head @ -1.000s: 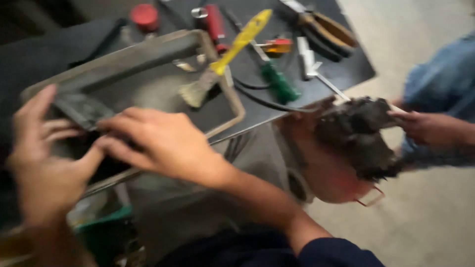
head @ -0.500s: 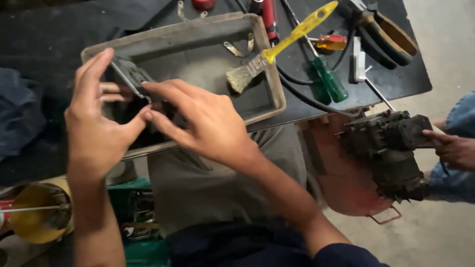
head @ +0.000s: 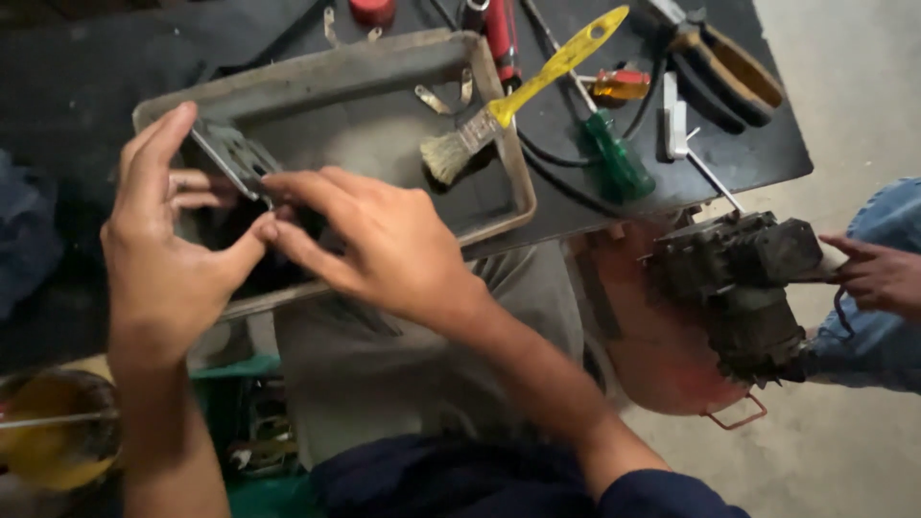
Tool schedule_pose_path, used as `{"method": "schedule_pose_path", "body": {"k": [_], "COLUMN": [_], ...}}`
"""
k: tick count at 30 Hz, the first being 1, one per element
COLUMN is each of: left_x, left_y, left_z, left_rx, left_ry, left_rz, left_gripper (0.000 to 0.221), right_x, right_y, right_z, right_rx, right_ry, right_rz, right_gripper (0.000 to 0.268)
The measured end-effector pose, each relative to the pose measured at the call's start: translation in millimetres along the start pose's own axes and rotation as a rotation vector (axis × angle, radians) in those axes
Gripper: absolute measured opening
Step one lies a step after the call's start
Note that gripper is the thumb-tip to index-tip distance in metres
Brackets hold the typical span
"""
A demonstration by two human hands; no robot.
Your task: Cleaning and inspecting small metal mechanical parts in a tray of solvent using a brush on a repair bench.
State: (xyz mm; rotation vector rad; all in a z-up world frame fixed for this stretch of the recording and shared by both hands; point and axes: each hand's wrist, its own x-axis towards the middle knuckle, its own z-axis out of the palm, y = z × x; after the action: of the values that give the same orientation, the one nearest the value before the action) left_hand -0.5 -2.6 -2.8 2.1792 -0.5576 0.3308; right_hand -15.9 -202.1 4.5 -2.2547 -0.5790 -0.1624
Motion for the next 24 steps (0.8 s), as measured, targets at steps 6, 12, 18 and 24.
{"method": "schedule_pose_path", "body": {"k": [6,12,18,24], "left_x": [1.3,1.5,0.7,0.8], "left_y": [0.3,0.6,-3.5,-3.1], "left_z": [-1.0,0.5,-1.0,-0.2], "left_rx": [0.025,0.003,0.016,0.040], "left_ry": [-0.008,0.005,-0.020,-0.011], "left_rz": [0.011,-0.011,0.009,0.020], "left_gripper": [0.077,0.083,0.081,0.080], "right_x": [0.6,-2.8,2.9,3.8], "right_y": [-2.2,-1.4,-4.5,-4.1], "right_z": [-1.9,-2.9,-6.7,-6.0], "right_rx": [0.004,0.021,-0.004,-0.007], "right_ry": [0.011,-0.002,-0.009,-0.032], "right_rz": [0.012,-0.051,0.026,0.089], "right_gripper": [0.043,0.057,0.049,0.044]}}
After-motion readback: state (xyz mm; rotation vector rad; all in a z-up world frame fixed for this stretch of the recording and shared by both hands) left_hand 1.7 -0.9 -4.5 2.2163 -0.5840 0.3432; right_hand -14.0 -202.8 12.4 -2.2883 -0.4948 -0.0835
